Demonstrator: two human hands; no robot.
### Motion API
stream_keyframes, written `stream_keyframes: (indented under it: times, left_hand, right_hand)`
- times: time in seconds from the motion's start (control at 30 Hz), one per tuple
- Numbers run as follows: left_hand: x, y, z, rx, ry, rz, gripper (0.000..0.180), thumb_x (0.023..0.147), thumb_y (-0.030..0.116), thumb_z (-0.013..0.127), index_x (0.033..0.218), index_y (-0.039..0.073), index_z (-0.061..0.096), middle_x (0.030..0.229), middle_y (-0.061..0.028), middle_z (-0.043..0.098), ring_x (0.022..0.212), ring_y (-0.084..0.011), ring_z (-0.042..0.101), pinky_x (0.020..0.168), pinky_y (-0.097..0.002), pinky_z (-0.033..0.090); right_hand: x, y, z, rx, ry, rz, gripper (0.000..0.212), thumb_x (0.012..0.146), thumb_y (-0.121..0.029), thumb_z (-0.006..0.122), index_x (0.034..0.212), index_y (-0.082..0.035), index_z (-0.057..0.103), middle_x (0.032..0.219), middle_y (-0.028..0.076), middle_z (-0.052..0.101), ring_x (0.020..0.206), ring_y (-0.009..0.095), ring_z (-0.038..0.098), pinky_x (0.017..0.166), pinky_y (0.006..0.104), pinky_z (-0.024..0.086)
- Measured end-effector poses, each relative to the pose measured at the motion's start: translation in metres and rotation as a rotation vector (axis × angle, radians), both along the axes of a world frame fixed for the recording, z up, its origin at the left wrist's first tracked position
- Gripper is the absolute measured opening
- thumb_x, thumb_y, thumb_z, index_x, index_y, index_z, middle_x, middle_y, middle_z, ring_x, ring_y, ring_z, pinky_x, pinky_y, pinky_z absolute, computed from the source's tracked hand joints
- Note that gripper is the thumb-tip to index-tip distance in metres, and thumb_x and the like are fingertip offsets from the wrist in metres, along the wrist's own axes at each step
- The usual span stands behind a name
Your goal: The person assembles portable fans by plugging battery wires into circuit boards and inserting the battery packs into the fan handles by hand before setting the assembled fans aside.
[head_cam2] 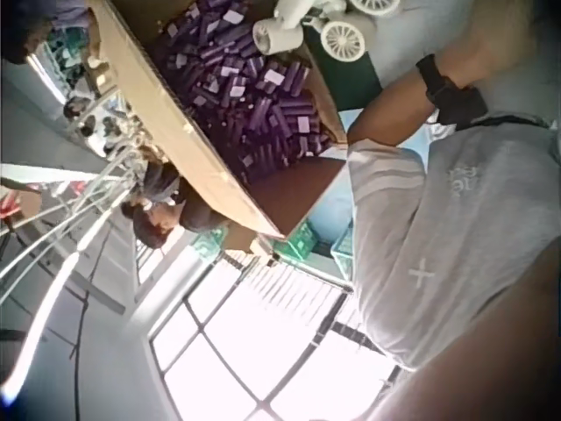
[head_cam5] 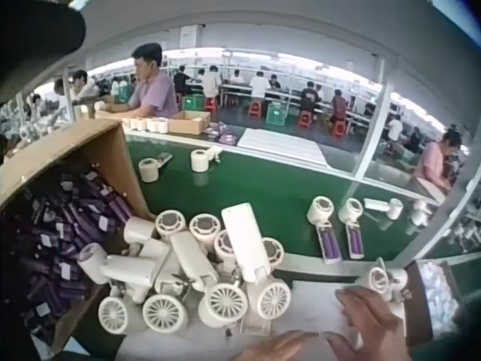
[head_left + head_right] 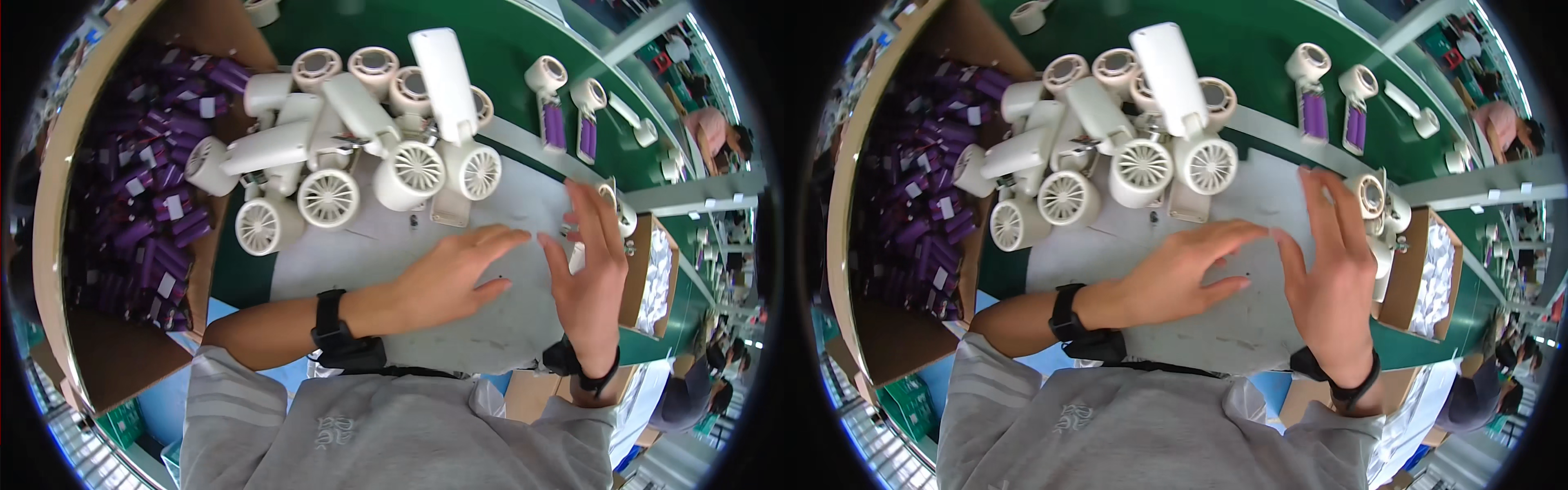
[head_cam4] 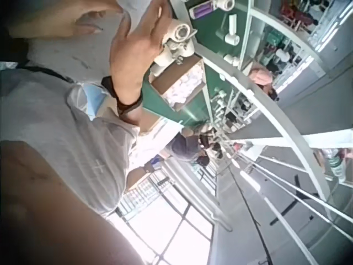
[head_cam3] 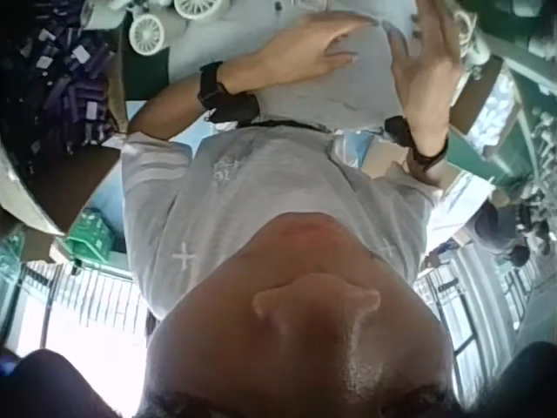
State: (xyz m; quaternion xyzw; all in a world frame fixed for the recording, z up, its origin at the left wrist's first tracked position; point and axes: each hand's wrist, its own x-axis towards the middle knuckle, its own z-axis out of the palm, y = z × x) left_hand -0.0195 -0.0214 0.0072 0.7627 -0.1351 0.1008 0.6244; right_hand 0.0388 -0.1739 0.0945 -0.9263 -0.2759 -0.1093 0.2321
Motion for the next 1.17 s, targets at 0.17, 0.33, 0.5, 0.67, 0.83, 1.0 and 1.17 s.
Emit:
stream_keyframes:
  times: [0.17, 0.33, 0.5, 0.67, 0.83, 1.0, 1.17]
  left_hand:
    - [-0.003, 0.004, -0.004, 0.142, -0.017, -0.143, 0.034, 0.079, 0.007, 0.067, 0.113, 0.006, 0.06, 0.101, -0.0172, 0.064, 0.085, -0.0348, 0.062, 0.071, -0.042, 0.051]
    - [-0.001, 0.005, -0.01, 0.18, -0.069, -0.229, 0.018, 0.081, 0.009, 0.068, 0.098, 0.005, 0.066, 0.077, -0.0126, 0.065, 0.064, -0.0281, 0.062, 0.058, -0.0387, 0.049]
    - [0.005, 0.008, -0.003, 0.218, -0.055, -0.342, 0.013, 0.083, 0.01, 0.066, 0.095, 0.005, 0.068, 0.068, -0.0131, 0.064, 0.061, -0.0273, 0.061, 0.056, -0.0372, 0.048]
    - [0.003, 0.006, -0.016, 0.088, -0.043, -0.392, 0.012, 0.085, 0.011, 0.064, 0.093, 0.005, 0.069, 0.071, -0.0126, 0.066, 0.06, -0.0287, 0.061, 0.057, -0.0364, 0.047]
    - [0.003, 0.004, -0.013, 0.167, -0.04, -0.455, 0.014, 0.085, 0.016, 0.064, 0.091, 0.005, 0.07, 0.074, -0.0128, 0.067, 0.064, -0.0296, 0.062, 0.06, -0.0388, 0.048]
    - [0.007, 0.004, -0.02, 0.18, -0.129, -0.387, 0.019, 0.083, 0.022, 0.064, 0.084, 0.005, 0.071, 0.073, -0.0142, 0.066, 0.068, -0.0323, 0.064, 0.064, -0.0424, 0.049]
    - [0.018, -0.006, -0.027, 0.303, -0.157, -0.404, 0.022, 0.077, 0.027, 0.066, 0.079, 0.006, 0.073, 0.069, -0.0139, 0.065, 0.068, -0.0357, 0.061, 0.068, -0.0448, 0.049]
  right_hand:
    - [-0.002, -0.013, 0.025, -0.031, 0.368, 0.147, 0.047, 0.072, 0.004, 0.073, 0.116, -0.002, 0.06, 0.111, 0.012, 0.061, 0.082, 0.02, 0.062, 0.069, 0.0283, 0.052]
    - [0.0, -0.005, 0.036, -0.068, 0.516, 0.28, 0.046, 0.071, 0.004, 0.074, 0.114, -0.001, 0.061, 0.106, 0.01, 0.064, 0.082, 0.017, 0.062, 0.071, 0.0282, 0.051]
    - [-0.002, 0.001, 0.045, -0.105, 0.568, 0.403, 0.043, 0.074, -0.008, 0.076, 0.113, -0.001, 0.062, 0.102, 0.012, 0.065, 0.079, 0.021, 0.063, 0.068, 0.0308, 0.052]
    - [0.038, 0.025, 0.075, -0.169, 0.319, 0.423, 0.04, 0.078, -0.014, 0.072, 0.114, 0.0, 0.062, 0.096, 0.008, 0.066, 0.075, 0.013, 0.059, 0.067, 0.0263, 0.048]
    - [0.173, 0.091, 0.087, -0.307, 0.189, 0.404, 0.041, 0.081, -0.014, 0.07, 0.118, -0.001, 0.06, 0.101, 0.008, 0.065, 0.068, 0.013, 0.057, 0.065, 0.0271, 0.047]
    - [0.313, 0.175, 0.031, -0.517, -0.042, 0.554, 0.06, 0.074, -0.008, 0.072, 0.131, -0.005, 0.052, 0.11, 0.01, 0.062, 0.073, 0.015, 0.06, 0.067, 0.0258, 0.048]
    - [0.401, 0.273, -0.038, -0.388, 0.061, 0.924, 0.086, 0.069, 0.002, 0.067, 0.147, -0.013, 0.034, 0.136, 0.014, 0.05, 0.113, 0.021, 0.058, 0.081, 0.0337, 0.051]
